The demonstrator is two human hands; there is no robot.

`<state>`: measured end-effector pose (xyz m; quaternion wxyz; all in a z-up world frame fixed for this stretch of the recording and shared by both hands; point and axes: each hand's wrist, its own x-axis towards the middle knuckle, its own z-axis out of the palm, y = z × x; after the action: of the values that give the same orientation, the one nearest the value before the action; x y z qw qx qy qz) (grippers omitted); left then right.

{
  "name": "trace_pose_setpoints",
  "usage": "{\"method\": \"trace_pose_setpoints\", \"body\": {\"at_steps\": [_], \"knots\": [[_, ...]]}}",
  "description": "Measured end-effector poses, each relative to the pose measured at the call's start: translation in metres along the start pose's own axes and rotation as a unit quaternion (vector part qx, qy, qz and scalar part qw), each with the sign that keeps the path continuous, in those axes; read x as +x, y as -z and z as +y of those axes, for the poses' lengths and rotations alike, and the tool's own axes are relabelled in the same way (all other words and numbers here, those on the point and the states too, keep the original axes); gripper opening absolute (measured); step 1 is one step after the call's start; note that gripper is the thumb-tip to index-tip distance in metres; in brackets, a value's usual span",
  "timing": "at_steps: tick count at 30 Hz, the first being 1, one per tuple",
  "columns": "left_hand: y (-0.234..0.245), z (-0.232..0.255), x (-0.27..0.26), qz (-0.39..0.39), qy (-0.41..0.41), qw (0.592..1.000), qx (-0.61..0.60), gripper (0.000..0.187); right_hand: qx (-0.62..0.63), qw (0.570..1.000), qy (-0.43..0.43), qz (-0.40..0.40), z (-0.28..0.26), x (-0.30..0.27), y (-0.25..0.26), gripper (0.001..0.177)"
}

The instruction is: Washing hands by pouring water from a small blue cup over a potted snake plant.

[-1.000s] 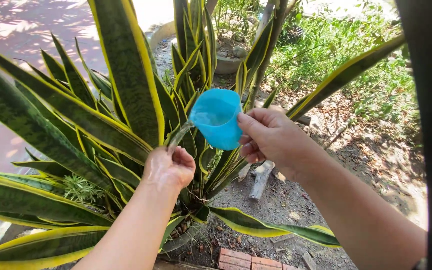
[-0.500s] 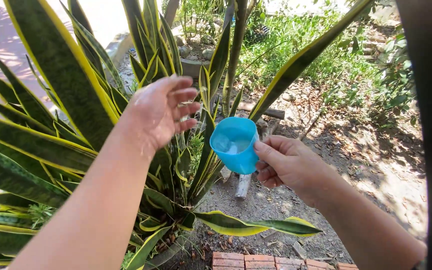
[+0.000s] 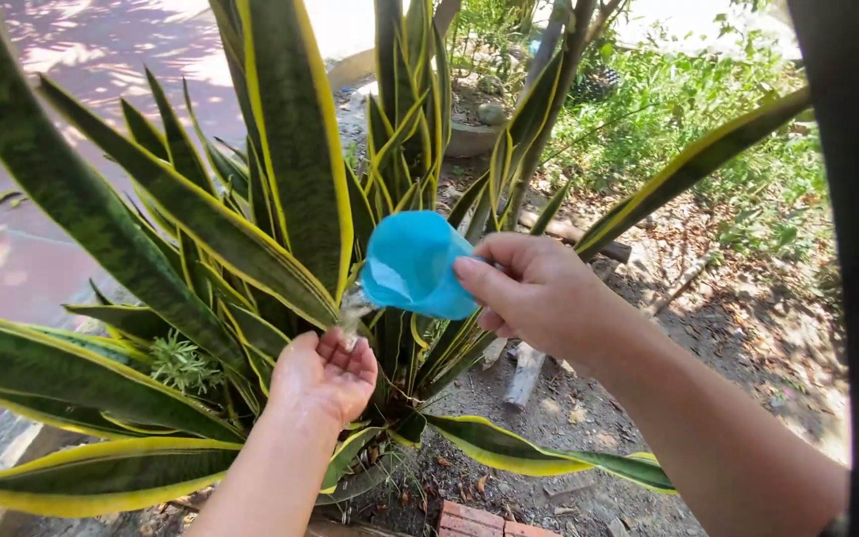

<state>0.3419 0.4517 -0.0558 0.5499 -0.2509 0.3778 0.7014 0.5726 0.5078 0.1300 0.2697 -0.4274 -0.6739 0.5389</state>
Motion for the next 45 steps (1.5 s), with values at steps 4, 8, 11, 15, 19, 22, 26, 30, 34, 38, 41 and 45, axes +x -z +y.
{"method": "trace_pose_setpoints", "body": {"at_steps": [4, 8, 11, 15, 19, 22, 26, 30, 34, 38, 41, 45], "knots": [[-0.025, 0.012, -0.032, -0.003, -0.049, 0.997, -0.060, 0.029, 0.041, 0.999, 0.012, -0.018, -0.012, 0.012, -0.009, 0.023], [-0.030, -0.001, -0.027, -0.004, -0.065, 0.996, -0.063, 0.023, 0.097, 0.995, -0.020, 0.031, -0.005, 0.003, 0.005, 0.027], [-0.047, -0.029, -0.025, 0.005, -0.055, 0.997, -0.053, 0.023, 0.105, 0.991, -0.044, 0.067, 0.017, -0.003, 0.027, 0.026], [-0.101, -0.047, -0.040, -0.137, 0.030, 0.949, 0.281, 0.032, 0.083, 0.988, -0.079, 0.105, 0.044, -0.019, 0.055, 0.027], [-0.171, -0.031, -0.126, -0.261, -0.118, 0.849, 0.444, 0.036, 0.092, 0.982, -0.102, 0.133, 0.060, -0.037, 0.075, 0.029], [-0.174, -0.024, -0.098, -0.180, -0.210, 0.841, 0.464, 0.037, 0.079, 0.982, -0.095, 0.145, 0.073, -0.042, 0.086, 0.030], [-0.124, -0.037, -0.062, -0.155, -0.036, 0.905, 0.394, 0.019, 0.074, 0.982, -0.092, 0.149, 0.076, -0.042, 0.088, 0.026], [-0.077, -0.053, -0.020, -0.065, 0.070, 0.974, 0.207, 0.025, 0.028, 0.988, -0.076, 0.134, 0.068, -0.033, 0.079, 0.026], [-0.064, -0.045, -0.001, -0.043, 0.065, 0.988, 0.130, 0.032, -0.036, 0.996, -0.026, 0.071, 0.028, -0.018, 0.066, 0.029], [-0.073, -0.031, 0.019, -0.050, 0.044, 0.992, 0.103, 0.032, -0.077, 0.995, 0.029, 0.051, -0.004, 0.001, 0.048, 0.025], [-0.088, -0.026, 0.017, -0.058, 0.049, 0.996, 0.044, 0.030, -0.040, 0.993, 0.080, 0.072, -0.010, 0.013, 0.042, 0.025], [-0.102, -0.029, 0.032, -0.091, 0.037, 0.995, -0.011, 0.022, 0.043, 0.993, 0.031, 0.101, -0.002, 0.011, 0.047, 0.029]]}}
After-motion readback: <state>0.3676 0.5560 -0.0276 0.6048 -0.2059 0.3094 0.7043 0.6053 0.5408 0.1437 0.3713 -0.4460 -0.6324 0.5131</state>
